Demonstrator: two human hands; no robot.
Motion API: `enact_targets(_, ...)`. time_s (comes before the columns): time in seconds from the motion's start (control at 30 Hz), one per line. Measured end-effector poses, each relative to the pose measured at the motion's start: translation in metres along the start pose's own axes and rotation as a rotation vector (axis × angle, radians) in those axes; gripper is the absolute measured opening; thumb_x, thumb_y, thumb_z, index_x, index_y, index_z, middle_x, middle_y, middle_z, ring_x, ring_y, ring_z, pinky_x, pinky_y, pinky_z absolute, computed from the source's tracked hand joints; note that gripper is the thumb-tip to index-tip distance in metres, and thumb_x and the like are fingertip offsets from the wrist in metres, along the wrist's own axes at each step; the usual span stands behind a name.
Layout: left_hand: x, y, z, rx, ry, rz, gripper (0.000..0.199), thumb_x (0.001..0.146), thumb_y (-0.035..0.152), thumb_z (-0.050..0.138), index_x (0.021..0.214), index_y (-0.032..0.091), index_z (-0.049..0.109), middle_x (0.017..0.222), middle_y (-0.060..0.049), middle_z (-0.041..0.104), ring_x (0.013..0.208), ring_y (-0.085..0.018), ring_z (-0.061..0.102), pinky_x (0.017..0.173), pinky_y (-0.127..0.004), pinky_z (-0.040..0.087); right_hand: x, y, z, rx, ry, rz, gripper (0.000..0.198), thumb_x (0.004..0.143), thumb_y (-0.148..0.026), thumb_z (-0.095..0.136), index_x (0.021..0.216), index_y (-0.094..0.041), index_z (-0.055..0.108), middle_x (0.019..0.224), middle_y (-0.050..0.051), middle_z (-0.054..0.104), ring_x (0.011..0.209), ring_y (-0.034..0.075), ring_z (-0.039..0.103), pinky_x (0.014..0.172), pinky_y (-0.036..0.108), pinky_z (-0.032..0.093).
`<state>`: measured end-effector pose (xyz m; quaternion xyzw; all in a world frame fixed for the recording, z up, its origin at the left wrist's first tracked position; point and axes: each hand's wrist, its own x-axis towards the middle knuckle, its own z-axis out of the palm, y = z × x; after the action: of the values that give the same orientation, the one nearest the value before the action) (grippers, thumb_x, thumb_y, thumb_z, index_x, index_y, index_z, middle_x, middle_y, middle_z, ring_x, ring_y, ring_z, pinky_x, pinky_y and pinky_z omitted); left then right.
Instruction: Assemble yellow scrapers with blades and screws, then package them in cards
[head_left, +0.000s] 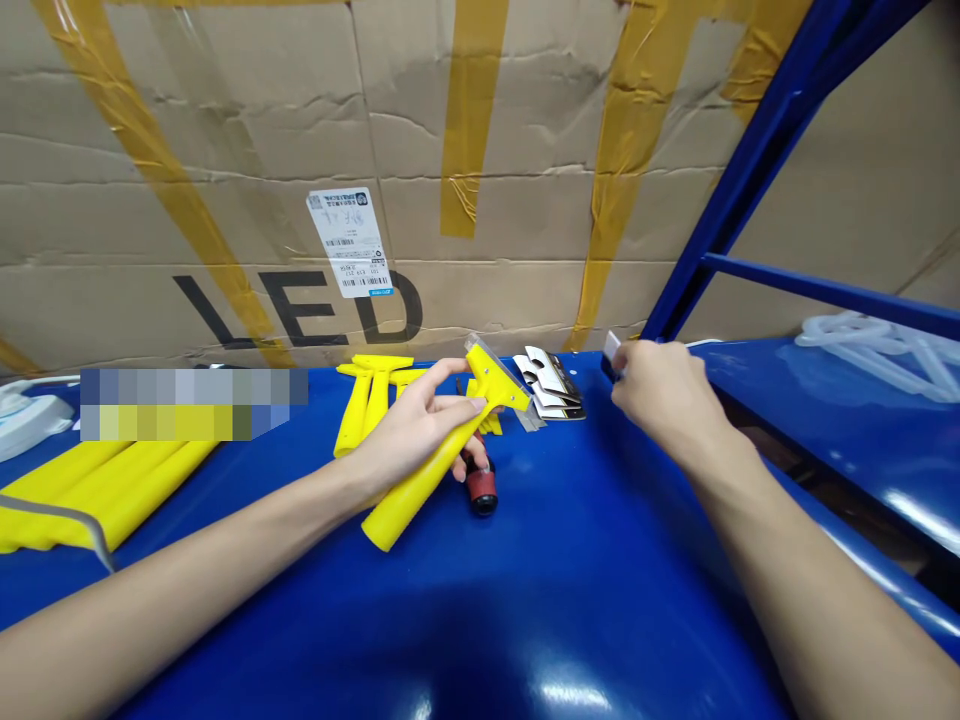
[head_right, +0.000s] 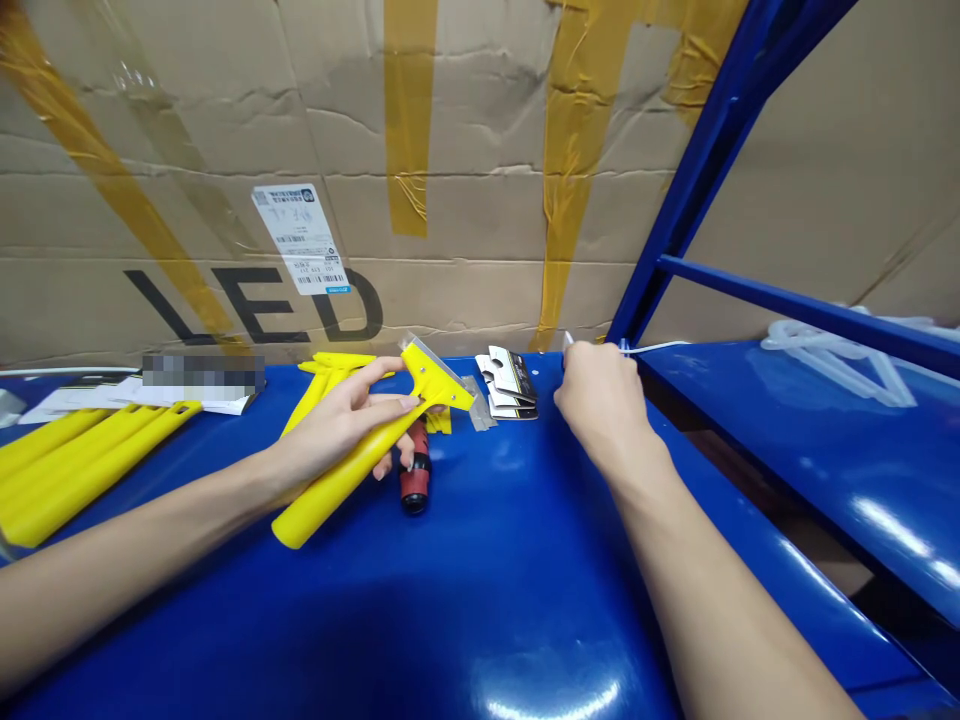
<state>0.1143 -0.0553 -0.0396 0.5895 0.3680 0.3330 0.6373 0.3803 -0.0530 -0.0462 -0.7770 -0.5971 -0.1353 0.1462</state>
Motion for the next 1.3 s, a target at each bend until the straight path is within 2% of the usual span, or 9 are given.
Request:
enact_targets(0.1, 0.001, -0.001, -0.002, -0.063, -0.010, -0.003, 0.052, 0.095, 0.029, 0.063, 0.139, 0.021, 0.037, 0.091, -0.010, 0.075, 0.057, -0.016, 0.070, 0.044, -0.021, 0.052, -0.007, -0.013, -0.015, 0.210, 0.304, -0.057, 0.036, 0.085, -0.016, 0.059, 0.120, -0.018, 0.068, 0.101, 0.017, 0.076, 0.091, 0.035, 0.071, 0.077, 0.042, 0.051)
enact_targets(0.17, 0.001, 0.000, -0.006, -0.126, 0.012, -0.008, 0.043, 0.096, 0.025, 0.060, 0.135, 0.019, 0.042, 0.088, -0.009, 0.075, 0.055, -0.014, 0.069, 0.048, -0.022, 0.054, -0.013, -0.026, -0.022, 0.449, 0.375, -0.139, 0.033, 0.086, -0.024, 0.065, 0.120, -0.021, 0.065, 0.109, 0.013, 0.075, 0.097, 0.031, 0.071, 0.082, 0.038, 0.051)
enact_targets(0.27, -0.001, 0.005, -0.016, -0.296, 0.094, 0.017, 0.031, 0.096, 0.016, 0.058, 0.126, 0.017, 0.050, 0.091, -0.009, 0.075, 0.065, -0.014, 0.072, 0.063, -0.023, 0.059, -0.021, -0.047, -0.022, 0.761, 0.222, -0.178, 0.035, 0.083, -0.034, 0.072, 0.115, -0.024, 0.061, 0.102, 0.008, 0.075, 0.091, 0.027, 0.071, 0.075, 0.034, 0.052)
enact_targets(0.4, -0.010, 0.010, -0.034, -0.530, 0.175, 0.138, 0.025, 0.090, 0.006, 0.062, 0.110, 0.019, 0.059, 0.097, -0.006, 0.073, 0.110, -0.021, 0.072, 0.093, -0.028, 0.057, -0.029, -0.065, -0.014, 1.095, 0.067, -0.196, 0.029, 0.080, -0.040, 0.076, 0.097, -0.024, 0.059, 0.106, 0.008, 0.073, 0.091, 0.026, 0.070, 0.070, 0.033, 0.052)
enact_targets(0.47, -0.016, 0.012, -0.043, -0.566, 0.191, 0.185, 0.021, 0.089, 0.003, 0.062, 0.105, 0.017, 0.063, 0.099, -0.006, 0.072, 0.121, -0.023, 0.067, 0.103, -0.032, 0.054, -0.031, -0.070, -0.011, 1.174, 0.005, -0.191, 0.027, 0.080, -0.042, 0.076, 0.087, -0.023, 0.059, 0.100, 0.007, 0.072, 0.086, 0.023, 0.069, 0.067, 0.031, 0.050)
enact_targets(0.67, -0.030, 0.014, -0.054, -0.551, 0.282, 0.213, 0.025, 0.090, -0.002, 0.057, 0.108, 0.011, 0.067, 0.116, -0.010, 0.073, 0.129, -0.022, 0.061, 0.109, -0.034, 0.052, -0.033, -0.079, -0.005, 1.379, -0.303, -0.116, 0.038, 0.081, -0.057, 0.074, 0.083, -0.021, 0.061, 0.074, 0.001, 0.065, 0.061, 0.014, 0.055, 0.055, 0.026, 0.042)
enact_targets(0.83, -0.031, 0.017, -0.058, -0.560, 0.351, 0.198, 0.027, 0.092, 0.004, 0.055, 0.114, 0.015, 0.066, 0.124, -0.011, 0.072, 0.132, -0.023, 0.059, 0.111, -0.039, 0.052, -0.032, -0.076, -0.003, 1.286, -0.310, -0.147, 0.046, 0.090, -0.062, 0.062, 0.074, -0.018, 0.065, 0.066, -0.001, 0.052, 0.055, 0.010, 0.040, 0.050, 0.025, 0.028)
enact_targets(1.1, -0.027, 0.017, -0.057, -0.506, 0.258, 0.242, 0.016, 0.093, 0.006, 0.056, 0.098, 0.020, 0.061, 0.138, -0.006, 0.066, 0.137, -0.022, 0.055, 0.113, -0.044, 0.048, -0.037, -0.083, 0.000, 1.391, -0.408, -0.159, 0.043, 0.089, -0.061, 0.063, 0.076, -0.020, 0.063, 0.070, -0.001, 0.057, 0.058, 0.011, 0.046, 0.052, 0.025, 0.035)
enact_targets(1.3, -0.024, 0.017, -0.051, -0.496, 0.239, 0.249, 0.013, 0.093, 0.007, 0.057, 0.096, 0.020, 0.061, 0.138, -0.007, 0.066, 0.137, -0.022, 0.055, 0.113, -0.042, 0.048, -0.040, -0.089, -0.004, 1.536, -0.376, -0.055, 0.039, 0.081, -0.056, 0.075, 0.076, -0.020, 0.061, 0.066, -0.003, 0.057, 0.054, 0.009, 0.047, 0.048, 0.022, 0.035)
